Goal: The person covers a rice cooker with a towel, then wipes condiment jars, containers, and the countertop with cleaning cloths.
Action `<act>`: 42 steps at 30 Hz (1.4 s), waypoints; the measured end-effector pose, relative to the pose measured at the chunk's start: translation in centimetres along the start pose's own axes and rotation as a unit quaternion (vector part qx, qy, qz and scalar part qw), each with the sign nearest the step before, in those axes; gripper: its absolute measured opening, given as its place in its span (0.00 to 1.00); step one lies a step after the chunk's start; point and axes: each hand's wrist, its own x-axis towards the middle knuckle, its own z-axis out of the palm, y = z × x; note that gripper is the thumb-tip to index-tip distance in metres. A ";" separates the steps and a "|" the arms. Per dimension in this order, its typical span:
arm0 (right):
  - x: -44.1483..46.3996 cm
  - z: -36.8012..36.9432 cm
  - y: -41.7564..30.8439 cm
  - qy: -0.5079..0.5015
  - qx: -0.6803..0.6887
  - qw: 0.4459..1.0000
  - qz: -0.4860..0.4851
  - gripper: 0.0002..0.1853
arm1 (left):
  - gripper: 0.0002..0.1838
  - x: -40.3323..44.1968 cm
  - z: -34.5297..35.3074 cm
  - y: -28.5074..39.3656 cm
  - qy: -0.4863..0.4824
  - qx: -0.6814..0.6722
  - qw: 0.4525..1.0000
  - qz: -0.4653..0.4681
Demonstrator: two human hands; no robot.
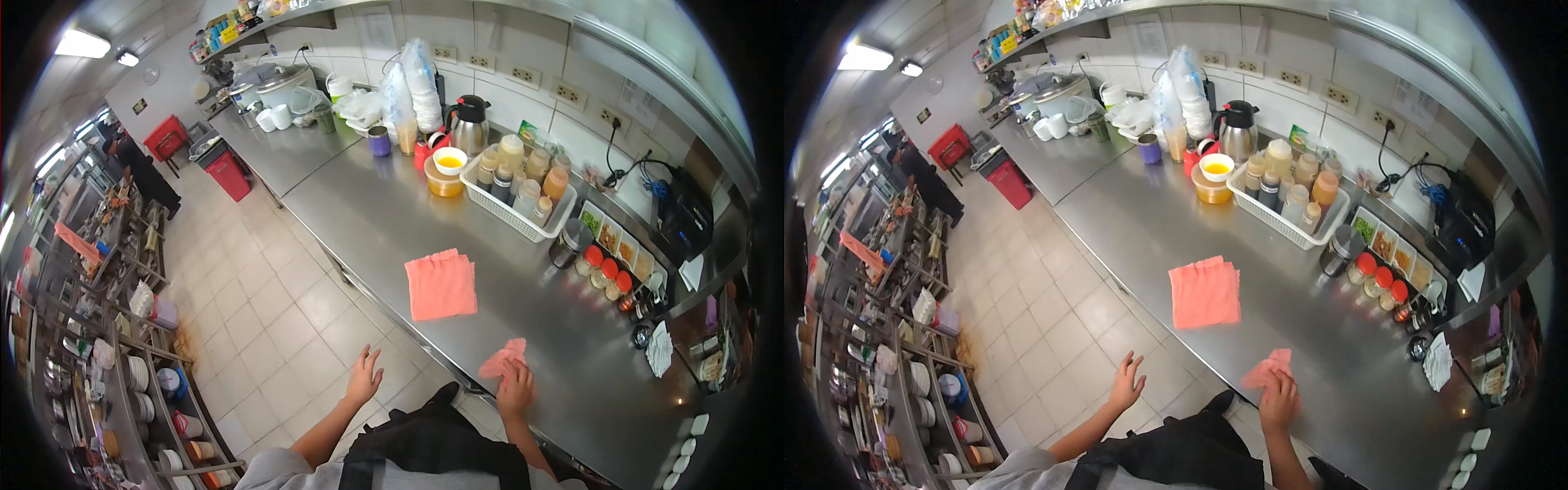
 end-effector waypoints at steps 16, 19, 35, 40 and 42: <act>4.3 -4.4 4.2 -0.052 -0.014 0.998 0.008 0.28 | 0.26 12.2 1.1 12.9 0.007 0.017 0.980 0.199; 8.4 -2.1 8.6 0.007 0.008 0.998 0.057 0.28 | 0.27 16.1 2.7 14.9 0.006 0.100 0.965 0.242; 33.0 16.2 0.3 0.158 -0.083 0.984 0.000 0.30 | 0.21 15.4 -10.2 9.8 0.267 -0.333 0.890 -0.161; 27.3 16.6 -16.4 0.064 0.292 0.933 -0.201 0.27 | 0.25 15.7 -14.3 11.4 0.251 -0.388 0.877 -0.132; 21.7 18.7 -20.0 -0.172 0.495 0.848 -0.087 0.24 | 0.26 17.2 -14.4 10.9 0.234 -0.342 0.906 -0.089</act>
